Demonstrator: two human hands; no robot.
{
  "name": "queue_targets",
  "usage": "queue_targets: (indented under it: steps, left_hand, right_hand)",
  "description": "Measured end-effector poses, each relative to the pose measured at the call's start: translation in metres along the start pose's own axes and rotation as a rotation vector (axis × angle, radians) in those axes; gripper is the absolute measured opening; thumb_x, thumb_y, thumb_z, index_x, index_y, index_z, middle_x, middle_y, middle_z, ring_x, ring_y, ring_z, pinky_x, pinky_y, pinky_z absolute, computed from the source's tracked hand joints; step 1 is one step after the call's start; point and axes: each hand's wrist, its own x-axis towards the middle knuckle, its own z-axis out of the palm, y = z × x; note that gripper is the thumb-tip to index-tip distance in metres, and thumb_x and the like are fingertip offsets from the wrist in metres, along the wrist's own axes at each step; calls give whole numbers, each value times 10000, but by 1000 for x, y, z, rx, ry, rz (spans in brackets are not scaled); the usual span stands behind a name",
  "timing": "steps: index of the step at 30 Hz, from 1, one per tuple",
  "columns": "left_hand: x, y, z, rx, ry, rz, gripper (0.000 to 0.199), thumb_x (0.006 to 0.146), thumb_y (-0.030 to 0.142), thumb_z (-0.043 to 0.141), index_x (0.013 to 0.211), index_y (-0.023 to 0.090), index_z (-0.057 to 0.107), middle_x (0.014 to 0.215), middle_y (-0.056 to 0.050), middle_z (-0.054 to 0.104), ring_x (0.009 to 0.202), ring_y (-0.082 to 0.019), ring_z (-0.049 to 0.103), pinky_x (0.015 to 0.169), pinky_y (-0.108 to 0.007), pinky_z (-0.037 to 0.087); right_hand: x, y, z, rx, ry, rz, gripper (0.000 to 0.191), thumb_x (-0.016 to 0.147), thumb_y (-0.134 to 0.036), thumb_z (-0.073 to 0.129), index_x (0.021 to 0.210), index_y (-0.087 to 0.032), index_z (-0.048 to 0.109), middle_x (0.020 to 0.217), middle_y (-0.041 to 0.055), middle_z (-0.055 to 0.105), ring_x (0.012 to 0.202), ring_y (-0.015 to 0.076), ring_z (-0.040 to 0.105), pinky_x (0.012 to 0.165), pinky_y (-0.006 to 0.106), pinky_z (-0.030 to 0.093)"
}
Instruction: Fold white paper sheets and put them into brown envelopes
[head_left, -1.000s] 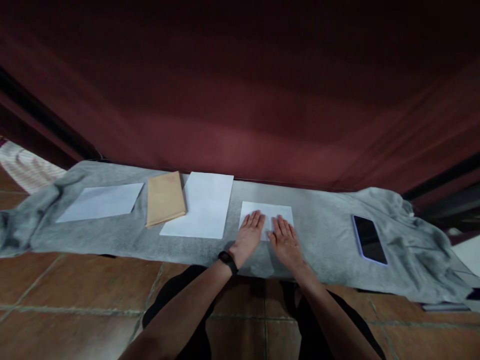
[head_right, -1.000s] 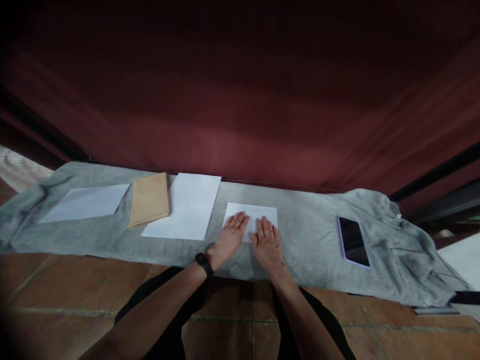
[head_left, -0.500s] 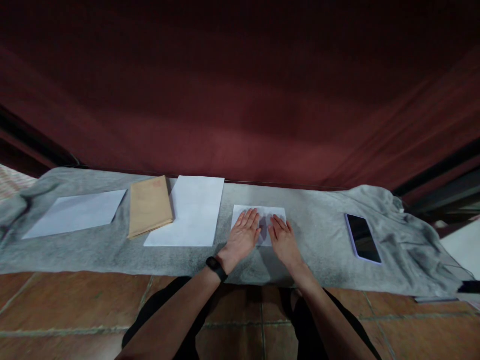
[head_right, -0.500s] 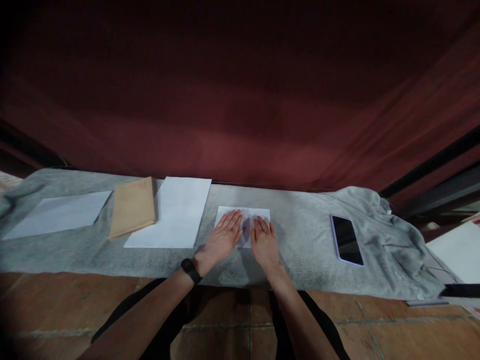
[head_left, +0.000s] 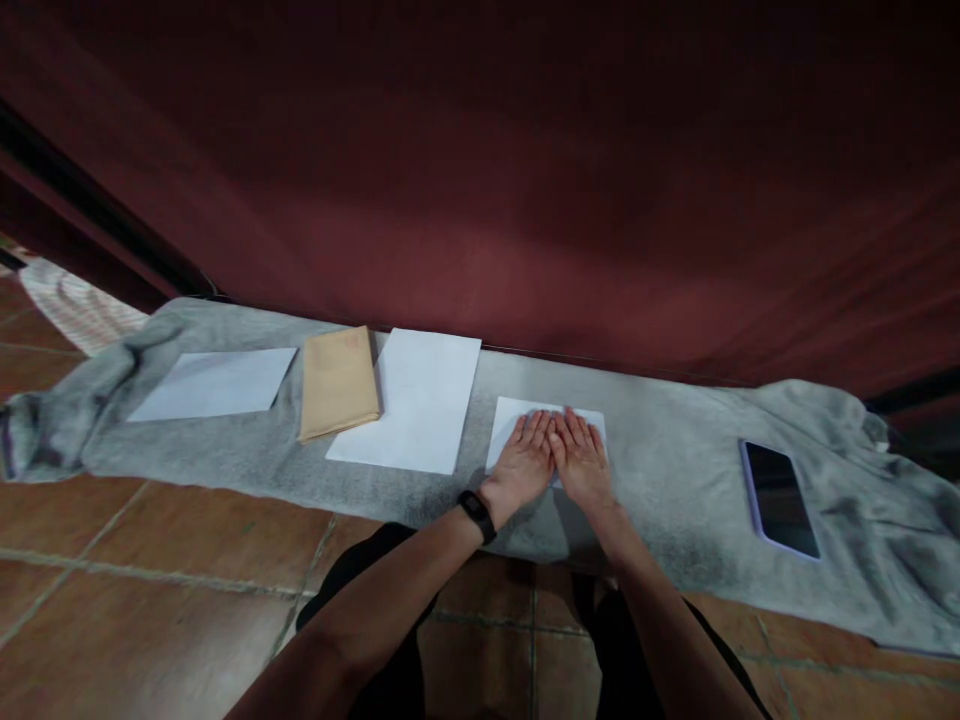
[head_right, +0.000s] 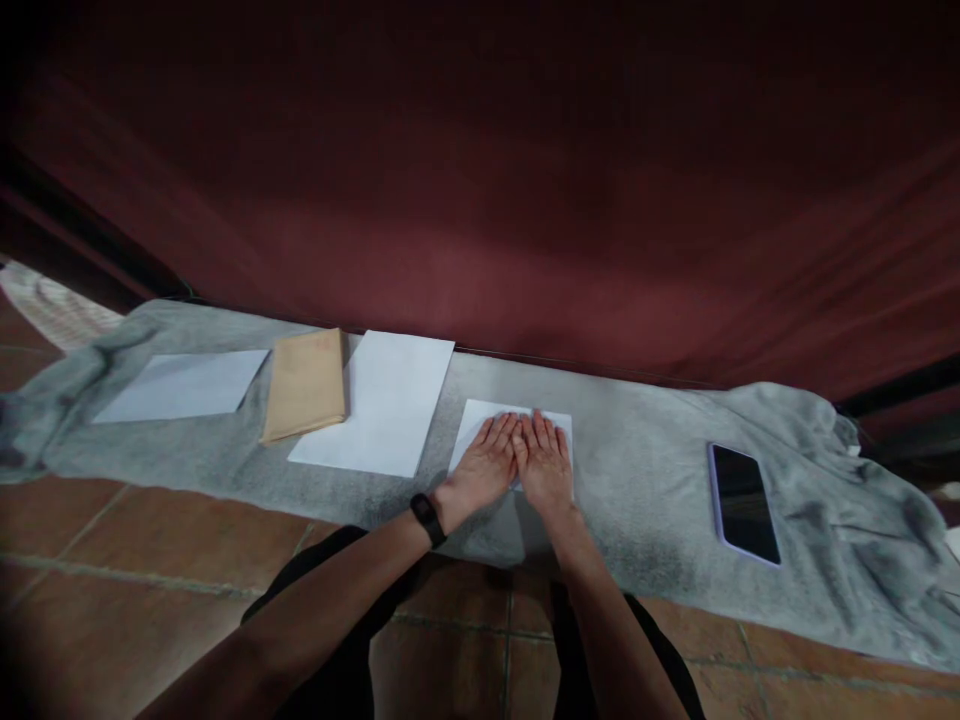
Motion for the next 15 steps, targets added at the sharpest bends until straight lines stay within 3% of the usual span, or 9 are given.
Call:
queue_targets:
  steps: [15]
  left_hand:
    - [-1, 3, -3, 26, 13, 29, 532, 1036, 223, 272, 1492, -3, 428, 1583, -210, 401, 1502, -285, 337, 1266, -482, 191]
  right_hand:
    - [-2, 6, 4, -65, 44, 8, 558, 1082, -366, 194, 1554, -153, 400, 1624, 118, 358, 1491, 268, 340, 1219, 482, 220]
